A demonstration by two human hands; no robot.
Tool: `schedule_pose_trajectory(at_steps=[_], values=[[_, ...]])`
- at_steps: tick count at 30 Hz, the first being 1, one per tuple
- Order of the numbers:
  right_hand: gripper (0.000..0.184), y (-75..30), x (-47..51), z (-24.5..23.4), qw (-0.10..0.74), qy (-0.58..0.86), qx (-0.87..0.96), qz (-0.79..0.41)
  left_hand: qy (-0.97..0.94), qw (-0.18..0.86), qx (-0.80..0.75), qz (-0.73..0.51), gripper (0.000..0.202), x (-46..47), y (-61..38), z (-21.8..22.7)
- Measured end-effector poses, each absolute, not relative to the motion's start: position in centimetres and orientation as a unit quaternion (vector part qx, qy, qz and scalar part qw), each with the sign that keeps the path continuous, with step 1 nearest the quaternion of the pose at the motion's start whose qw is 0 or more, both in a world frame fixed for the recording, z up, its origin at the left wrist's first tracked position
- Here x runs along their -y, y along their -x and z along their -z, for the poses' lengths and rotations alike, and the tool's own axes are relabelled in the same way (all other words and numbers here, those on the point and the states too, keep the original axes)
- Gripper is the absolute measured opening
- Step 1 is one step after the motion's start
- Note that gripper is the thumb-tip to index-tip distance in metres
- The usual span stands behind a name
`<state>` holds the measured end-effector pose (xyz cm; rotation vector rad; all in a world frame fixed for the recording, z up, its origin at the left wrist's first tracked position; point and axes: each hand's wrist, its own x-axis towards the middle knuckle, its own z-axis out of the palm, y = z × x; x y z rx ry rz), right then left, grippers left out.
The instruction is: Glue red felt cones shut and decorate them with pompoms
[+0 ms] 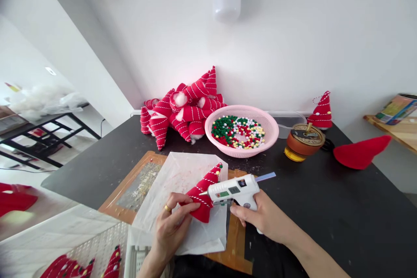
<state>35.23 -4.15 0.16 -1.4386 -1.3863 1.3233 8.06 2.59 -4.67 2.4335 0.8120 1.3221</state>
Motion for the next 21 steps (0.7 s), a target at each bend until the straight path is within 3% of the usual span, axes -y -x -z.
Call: schedule_pose_trajectory(at_steps=[3, 7, 21], values=[[0.034, -35.5, 3.9, -0.6, 0.420, 0.519, 0.495, -0.556, -0.832, 0.130, -0.286, -0.456, 0.034, -2.6, -8.0, 4.6], [0.035, -35.8, 3.5, -1.0, 0.462, 0.524, 0.482, -0.529, -0.825, 0.134, -0.296, -0.462, 0.034, -2.5, -8.1, 4.4], [0.029, -36.1, 3.0, 1.0, 0.421, 0.557, 0.545, -0.464, -0.811, 0.128, -0.318, -0.474, 0.035, -2.4, -8.2, 3.9]])
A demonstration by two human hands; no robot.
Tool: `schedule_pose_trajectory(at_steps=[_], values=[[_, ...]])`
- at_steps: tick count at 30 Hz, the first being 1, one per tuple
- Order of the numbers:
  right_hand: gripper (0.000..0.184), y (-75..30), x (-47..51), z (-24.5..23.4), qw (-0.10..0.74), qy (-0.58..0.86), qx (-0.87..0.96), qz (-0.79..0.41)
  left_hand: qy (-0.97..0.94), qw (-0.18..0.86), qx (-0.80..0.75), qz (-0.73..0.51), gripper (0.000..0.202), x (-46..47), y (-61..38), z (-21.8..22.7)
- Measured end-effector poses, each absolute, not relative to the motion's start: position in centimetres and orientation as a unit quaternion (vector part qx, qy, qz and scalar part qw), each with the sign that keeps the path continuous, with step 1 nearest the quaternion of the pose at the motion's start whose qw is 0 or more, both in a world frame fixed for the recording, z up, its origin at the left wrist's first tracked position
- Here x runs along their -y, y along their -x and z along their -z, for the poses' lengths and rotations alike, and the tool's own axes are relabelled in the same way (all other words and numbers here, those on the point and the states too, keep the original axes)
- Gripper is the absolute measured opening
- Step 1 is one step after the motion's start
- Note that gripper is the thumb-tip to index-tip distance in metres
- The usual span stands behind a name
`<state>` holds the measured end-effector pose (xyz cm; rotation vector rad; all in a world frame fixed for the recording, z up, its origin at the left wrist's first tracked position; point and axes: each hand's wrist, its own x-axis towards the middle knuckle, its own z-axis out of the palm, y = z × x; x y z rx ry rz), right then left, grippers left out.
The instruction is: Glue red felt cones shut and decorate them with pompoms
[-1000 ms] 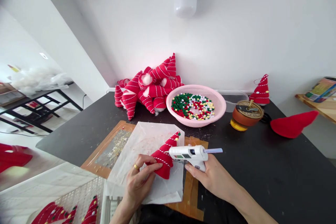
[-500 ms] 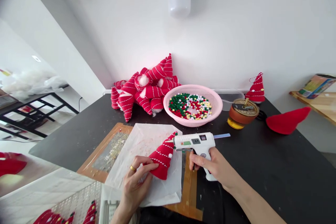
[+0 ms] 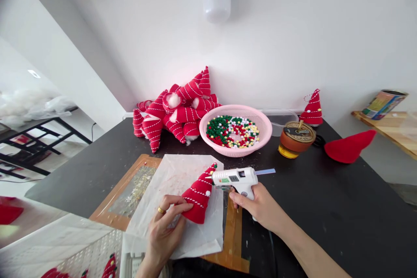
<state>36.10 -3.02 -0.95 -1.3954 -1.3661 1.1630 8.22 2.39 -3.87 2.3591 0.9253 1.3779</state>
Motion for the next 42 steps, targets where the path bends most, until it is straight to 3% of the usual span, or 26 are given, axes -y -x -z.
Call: schedule_pose_trajectory(at_steps=[42], values=[[0.027, -35.63, 3.03, 0.66, 0.393, 0.590, 0.553, -0.437, -0.813, 0.135, -0.314, -0.472, 0.035, -2.40, -8.24, 3.82]])
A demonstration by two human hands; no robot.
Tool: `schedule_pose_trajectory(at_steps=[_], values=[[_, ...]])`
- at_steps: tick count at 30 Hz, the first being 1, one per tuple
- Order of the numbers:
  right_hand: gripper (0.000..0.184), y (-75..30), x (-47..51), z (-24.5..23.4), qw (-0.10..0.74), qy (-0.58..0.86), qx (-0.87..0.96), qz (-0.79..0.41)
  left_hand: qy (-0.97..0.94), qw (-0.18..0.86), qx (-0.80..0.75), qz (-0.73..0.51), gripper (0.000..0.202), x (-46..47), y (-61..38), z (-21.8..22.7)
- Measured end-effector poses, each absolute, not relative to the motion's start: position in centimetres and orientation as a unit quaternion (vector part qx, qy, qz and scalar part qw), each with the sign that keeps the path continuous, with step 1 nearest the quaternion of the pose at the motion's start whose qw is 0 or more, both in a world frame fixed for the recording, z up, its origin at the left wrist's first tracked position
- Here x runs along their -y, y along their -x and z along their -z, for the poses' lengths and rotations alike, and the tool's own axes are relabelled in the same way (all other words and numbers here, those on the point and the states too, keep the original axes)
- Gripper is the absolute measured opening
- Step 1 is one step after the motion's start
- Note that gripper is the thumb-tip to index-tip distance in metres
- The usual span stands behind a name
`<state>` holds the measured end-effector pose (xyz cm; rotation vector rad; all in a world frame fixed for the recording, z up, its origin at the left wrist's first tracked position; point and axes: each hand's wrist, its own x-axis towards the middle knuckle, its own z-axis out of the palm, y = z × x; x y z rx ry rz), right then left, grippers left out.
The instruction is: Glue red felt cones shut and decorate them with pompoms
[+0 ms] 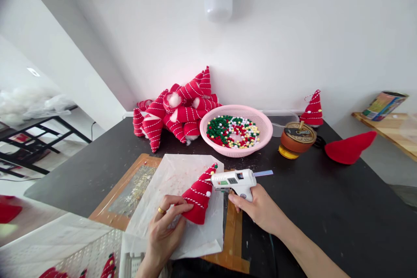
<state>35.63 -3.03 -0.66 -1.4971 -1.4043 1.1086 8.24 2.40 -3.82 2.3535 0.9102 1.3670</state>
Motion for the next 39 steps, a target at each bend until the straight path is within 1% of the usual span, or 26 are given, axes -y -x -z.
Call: schedule_pose_trajectory(at_steps=[13, 18, 35, 39], values=[[0.024, -35.5, 3.4, -0.5, 0.374, 0.596, 0.556, -0.442, -0.811, 0.138, -0.319, -0.470, 0.035, -2.4, -8.2, 4.1], [0.029, -35.8, 3.5, 0.2, 0.369, 0.609, 0.556, -0.429, -0.810, 0.135, -0.319, -0.473, 0.035, -2.5, -8.2, 3.9], [0.026, -36.0, 3.4, 0.6, 0.363, 0.606, 0.565, -0.426, -0.809, 0.138, -0.329, -0.467, 0.036, -2.4, -8.1, 4.2], [0.026, -36.1, 3.3, 0.8, 0.367, 0.600, 0.557, -0.441, -0.806, 0.136, -0.338, -0.467, 0.036, -2.4, -8.1, 4.2]])
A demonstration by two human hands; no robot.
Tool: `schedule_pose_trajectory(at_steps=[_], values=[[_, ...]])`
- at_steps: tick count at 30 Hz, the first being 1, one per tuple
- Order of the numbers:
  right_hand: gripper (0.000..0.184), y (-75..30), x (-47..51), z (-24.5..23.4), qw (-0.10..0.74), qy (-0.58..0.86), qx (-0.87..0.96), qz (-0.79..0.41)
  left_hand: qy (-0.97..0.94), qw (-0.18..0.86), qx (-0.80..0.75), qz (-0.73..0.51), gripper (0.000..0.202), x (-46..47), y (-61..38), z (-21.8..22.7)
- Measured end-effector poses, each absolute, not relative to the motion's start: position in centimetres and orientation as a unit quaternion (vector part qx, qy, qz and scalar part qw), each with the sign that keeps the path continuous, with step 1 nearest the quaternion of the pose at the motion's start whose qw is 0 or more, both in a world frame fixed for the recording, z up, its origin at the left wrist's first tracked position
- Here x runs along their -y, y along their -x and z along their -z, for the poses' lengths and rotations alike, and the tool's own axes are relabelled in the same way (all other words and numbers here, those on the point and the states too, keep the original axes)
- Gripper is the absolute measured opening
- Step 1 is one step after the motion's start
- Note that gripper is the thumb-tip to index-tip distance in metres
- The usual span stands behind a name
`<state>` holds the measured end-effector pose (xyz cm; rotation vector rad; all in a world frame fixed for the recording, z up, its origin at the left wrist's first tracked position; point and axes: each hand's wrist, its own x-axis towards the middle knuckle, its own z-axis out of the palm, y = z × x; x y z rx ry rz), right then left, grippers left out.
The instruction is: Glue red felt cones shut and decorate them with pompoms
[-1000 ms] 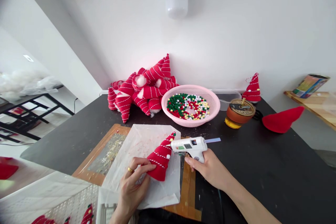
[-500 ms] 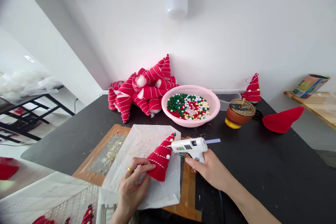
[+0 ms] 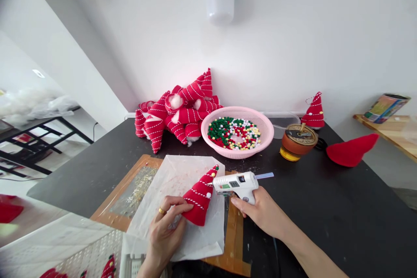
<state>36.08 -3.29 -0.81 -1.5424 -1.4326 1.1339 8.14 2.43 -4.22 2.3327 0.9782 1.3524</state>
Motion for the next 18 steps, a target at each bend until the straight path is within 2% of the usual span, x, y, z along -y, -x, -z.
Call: schedule_pose_trajectory(at_steps=[9, 15, 18], values=[[0.038, -37.5, 3.4, -0.4, 0.428, 0.562, 0.433, -0.560, -0.797, 0.137, -0.349, -0.474, 0.034, -2.5, -8.1, 4.6], [0.045, -41.1, 2.0, 1.5, 0.415, 0.645, 0.353, -0.536, -0.792, 0.148, -0.355, -0.474, 0.035, -2.4, -8.0, 4.5], [0.046, -42.6, 1.7, 2.3, 0.362, 0.688, 0.364, -0.513, -0.791, 0.154, -0.354, -0.474, 0.033, -2.4, -8.0, 4.4]])
